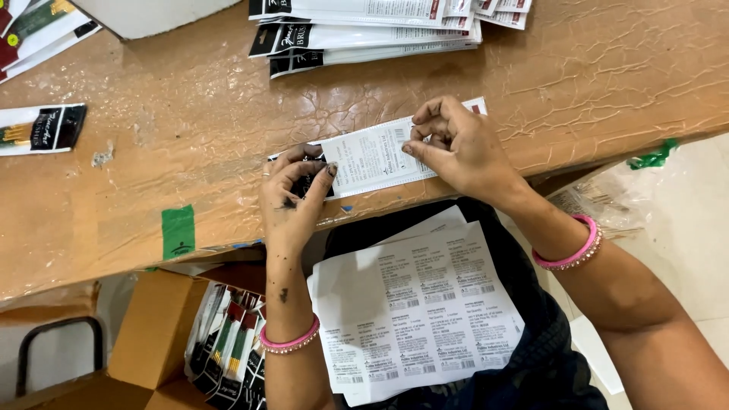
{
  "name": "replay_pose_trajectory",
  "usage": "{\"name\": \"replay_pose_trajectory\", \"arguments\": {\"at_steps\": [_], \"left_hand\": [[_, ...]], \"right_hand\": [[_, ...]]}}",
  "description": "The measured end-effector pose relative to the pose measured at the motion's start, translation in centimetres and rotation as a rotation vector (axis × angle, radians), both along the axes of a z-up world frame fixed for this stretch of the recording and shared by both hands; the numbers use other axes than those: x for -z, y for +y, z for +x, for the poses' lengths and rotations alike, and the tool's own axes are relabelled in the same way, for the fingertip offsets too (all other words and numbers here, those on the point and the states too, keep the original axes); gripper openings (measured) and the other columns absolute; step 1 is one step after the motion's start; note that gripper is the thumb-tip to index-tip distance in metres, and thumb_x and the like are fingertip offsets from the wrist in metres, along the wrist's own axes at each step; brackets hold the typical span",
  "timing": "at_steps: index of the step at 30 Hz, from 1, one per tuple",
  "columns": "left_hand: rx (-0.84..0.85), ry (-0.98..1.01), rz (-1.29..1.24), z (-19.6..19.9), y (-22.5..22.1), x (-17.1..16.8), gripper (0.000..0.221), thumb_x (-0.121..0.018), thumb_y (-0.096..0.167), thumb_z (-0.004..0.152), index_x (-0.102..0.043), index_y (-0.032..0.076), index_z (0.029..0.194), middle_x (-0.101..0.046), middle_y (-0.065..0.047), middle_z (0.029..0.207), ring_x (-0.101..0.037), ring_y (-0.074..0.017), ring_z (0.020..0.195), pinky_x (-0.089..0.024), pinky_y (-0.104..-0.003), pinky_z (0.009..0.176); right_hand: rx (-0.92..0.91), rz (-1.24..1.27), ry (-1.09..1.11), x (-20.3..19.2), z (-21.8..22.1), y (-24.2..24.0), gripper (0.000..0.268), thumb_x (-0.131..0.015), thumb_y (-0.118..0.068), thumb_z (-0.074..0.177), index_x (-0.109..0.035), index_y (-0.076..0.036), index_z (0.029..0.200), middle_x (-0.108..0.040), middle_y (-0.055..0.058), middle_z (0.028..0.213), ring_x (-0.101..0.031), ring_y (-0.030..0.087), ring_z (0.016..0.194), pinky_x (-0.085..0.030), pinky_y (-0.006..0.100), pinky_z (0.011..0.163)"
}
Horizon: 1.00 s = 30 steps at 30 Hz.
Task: Applying adhesive labels to individual art brush packages and organizing them for shipment.
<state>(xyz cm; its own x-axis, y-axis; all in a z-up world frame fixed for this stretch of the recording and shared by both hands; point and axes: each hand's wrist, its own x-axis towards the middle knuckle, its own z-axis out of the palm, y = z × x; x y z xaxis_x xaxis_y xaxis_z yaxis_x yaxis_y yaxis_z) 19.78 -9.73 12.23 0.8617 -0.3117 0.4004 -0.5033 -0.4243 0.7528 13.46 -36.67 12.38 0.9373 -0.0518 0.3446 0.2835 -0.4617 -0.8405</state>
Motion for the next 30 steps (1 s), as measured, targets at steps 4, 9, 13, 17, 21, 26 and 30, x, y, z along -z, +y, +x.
{"name": "replay_pose_trajectory", "arguments": {"at_steps": [4, 9, 13, 17, 21, 26, 30], "left_hand": [[-0.011, 0.005, 0.013, -0.07, 0.01, 0.15, 0.015, -0.08, 0.017, 0.087, -0.079, 0.002, 0.093, -0.075, -0.007, 0.116, -0.06, -0.024, 0.113, -0.047, -0.036, 0.099], [-0.021, 0.013, -0.001, -0.21, -0.13, -0.17, 0.016, -0.079, 0.017, 0.087, -0.079, 0.003, 0.093, -0.075, -0.007, 0.116, -0.06, -0.0244, 0.114, -0.047, -0.037, 0.099], [-0.026, 0.011, 0.016, -0.29, -0.1, -0.21, 0.016, -0.079, 0.017, 0.087, -0.08, 0.003, 0.094, -0.075, -0.007, 0.115, -0.061, -0.0241, 0.113, -0.047, -0.037, 0.099], [-0.028, 0.01, 0.016, -0.19, -0.16, -0.11, 0.016, -0.079, 0.018, 0.087, -0.08, 0.003, 0.094, -0.075, -0.007, 0.115, -0.061, -0.0243, 0.112, -0.047, -0.036, 0.098], [-0.02, -0.007, 0.022, -0.21, -0.11, -0.12, 0.017, -0.079, 0.017, 0.088, -0.08, 0.003, 0.096, -0.075, -0.007, 0.114, -0.062, -0.0238, 0.111, -0.047, -0.036, 0.098], [-0.031, -0.008, 0.03, -0.45, -0.34, -0.31, 0.016, -0.079, 0.017, 0.087, -0.079, 0.003, 0.095, -0.075, -0.006, 0.114, -0.061, -0.0241, 0.111, -0.047, -0.036, 0.098], [-0.043, -0.044, 0.072, -0.56, -0.37, -0.36, 0.016, -0.078, 0.017, 0.087, -0.08, 0.003, 0.096, -0.076, -0.005, 0.114, -0.062, -0.0249, 0.109, -0.047, -0.036, 0.098]], "right_hand": [[-0.005, 0.015, -0.02, 0.1, -0.04, 0.08, 0.034, -0.079, -0.009, 0.094, -0.056, 0.005, 0.115, -0.072, 0.009, 0.093, -0.062, 0.005, 0.074, -0.05, 0.02, 0.059], [-0.003, 0.01, -0.004, 0.23, 0.12, 0.07, 0.033, -0.079, -0.009, 0.093, -0.057, 0.004, 0.114, -0.074, 0.009, 0.094, -0.063, 0.005, 0.072, -0.05, 0.02, 0.057], [0.006, 0.02, 0.01, 0.18, 0.05, 0.18, 0.034, -0.079, -0.009, 0.093, -0.056, 0.005, 0.114, -0.074, 0.009, 0.094, -0.062, 0.005, 0.071, -0.049, 0.021, 0.057], [0.025, -0.017, 0.014, 0.4, 0.19, 0.11, 0.033, -0.08, -0.01, 0.092, -0.058, 0.004, 0.112, -0.074, 0.009, 0.092, -0.056, 0.004, 0.066, -0.046, 0.021, 0.053], [0.073, -0.045, -0.001, 0.2, 0.09, 0.39, 0.031, -0.081, -0.011, 0.091, -0.06, 0.004, 0.109, -0.075, 0.008, 0.09, -0.055, 0.004, 0.063, -0.044, 0.021, 0.053], [0.046, -0.039, -0.013, 0.36, 0.05, 0.33, 0.028, -0.08, -0.01, 0.093, -0.06, 0.004, 0.108, -0.075, 0.009, 0.09, -0.058, 0.004, 0.065, -0.047, 0.02, 0.053], [0.048, -0.043, -0.037, 0.29, -0.05, 0.55, 0.026, -0.08, -0.008, 0.093, -0.06, 0.004, 0.106, -0.075, 0.009, 0.09, -0.058, 0.004, 0.065, -0.048, 0.019, 0.055]]}}
